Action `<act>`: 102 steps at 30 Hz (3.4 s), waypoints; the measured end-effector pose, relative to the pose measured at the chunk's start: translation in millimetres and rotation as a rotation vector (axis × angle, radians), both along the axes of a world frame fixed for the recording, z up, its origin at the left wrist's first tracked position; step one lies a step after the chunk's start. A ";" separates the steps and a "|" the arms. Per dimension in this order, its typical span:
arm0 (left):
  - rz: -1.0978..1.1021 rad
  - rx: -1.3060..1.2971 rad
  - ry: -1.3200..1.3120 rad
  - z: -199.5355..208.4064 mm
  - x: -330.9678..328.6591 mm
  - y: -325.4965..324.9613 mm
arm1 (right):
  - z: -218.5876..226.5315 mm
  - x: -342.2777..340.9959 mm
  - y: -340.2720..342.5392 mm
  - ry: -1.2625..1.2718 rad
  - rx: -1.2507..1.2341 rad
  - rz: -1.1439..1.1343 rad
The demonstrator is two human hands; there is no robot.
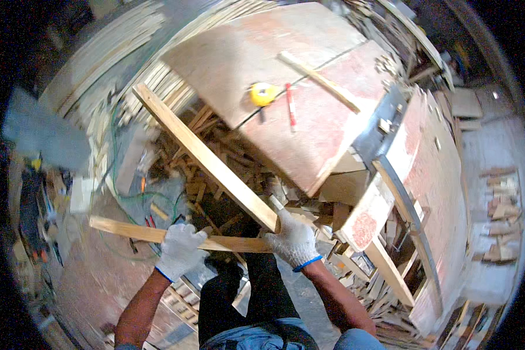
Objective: The person assembles a rectangular wooden frame by placing slats between side rails and securing them with a pneumatic nail gun. They work on the floor, repeatedly picking up slats, aligning them, and nailing them into place.
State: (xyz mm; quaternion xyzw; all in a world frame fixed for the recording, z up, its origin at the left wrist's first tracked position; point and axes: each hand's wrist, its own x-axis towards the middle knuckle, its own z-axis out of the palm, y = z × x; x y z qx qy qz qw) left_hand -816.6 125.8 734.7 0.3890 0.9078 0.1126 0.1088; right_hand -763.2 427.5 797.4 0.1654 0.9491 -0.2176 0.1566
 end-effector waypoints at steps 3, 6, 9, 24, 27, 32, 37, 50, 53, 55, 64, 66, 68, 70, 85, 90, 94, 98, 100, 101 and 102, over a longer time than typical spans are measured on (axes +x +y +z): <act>-0.141 0.092 0.092 32.5 -55.3 56.1 | 15.4 -16.8 54.1 0.126 0.006 -0.131; -0.233 0.149 0.082 69.1 -98.1 126.2 | 21.5 -31.1 123.7 0.145 0.090 -0.227; -0.316 0.171 0.115 85.9 -135.5 205.4 | 32.7 -67.6 198.8 0.119 0.045 -0.396; -0.686 0.029 0.109 66.6 -200.1 389.6 | 22.7 -69.3 325.6 -0.029 0.147 -0.252; -0.686 -0.023 0.075 62.3 -203.4 392.2 | 20.1 -108.8 367.3 0.017 0.236 -0.207; -0.679 -0.012 0.019 63.0 -202.9 399.4 | -6.3 -168.8 451.2 0.269 0.444 -0.104; -0.687 -0.014 -0.004 58.0 -209.8 391.7 | -12.8 -176.9 415.4 0.315 0.494 -0.029; -0.707 0.012 -0.079 62.1 -215.9 400.8 | -25.2 -201.1 411.0 0.208 0.599 -0.172; -0.697 -0.005 -0.093 65.2 -213.9 402.2 | -29.2 -197.8 400.6 0.124 0.469 -0.155; -0.681 0.001 -0.089 63.7 -211.8 403.0 | -29.2 -197.3 410.2 0.263 0.486 -0.178; -0.581 0.104 -0.007 87.3 -203.3 421.4 | -60.7 -207.3 401.0 0.543 0.426 -0.188; -0.476 0.122 0.009 95.2 -188.4 395.6 | -57.4 -209.9 398.9 0.591 0.380 -0.190; -0.388 0.237 -0.150 93.6 -166.8 358.3 | -58.6 -211.1 403.5 0.615 0.387 -0.162; -0.279 0.334 -0.522 92.6 -121.8 326.1 | -62.6 -217.8 403.8 0.642 0.361 -0.126; 1.781 0.927 -2.662 -218.3 140.4 381.5 | -68.1 -244.7 399.0 0.734 0.285 -0.069; 1.677 0.677 -2.061 -167.0 124.1 425.5 | -77.6 -238.6 398.8 0.710 0.280 -0.103; 0.725 0.231 -1.411 -225.8 135.9 418.1 | -66.8 -244.0 397.0 0.704 0.255 -0.107; 0.518 0.251 -1.134 -222.1 138.3 423.9 | -70.0 -242.4 399.8 0.670 0.261 -0.103; 0.580 0.399 -1.087 -205.8 131.7 433.6 | -70.7 -242.1 400.1 0.684 0.254 -0.103; 0.559 0.424 -1.037 -205.5 130.4 435.2 | -70.3 -243.0 399.8 0.685 0.253 -0.099; 0.539 0.448 -0.987 -202.8 127.4 438.1 | -69.8 -244.4 399.6 0.687 0.252 -0.095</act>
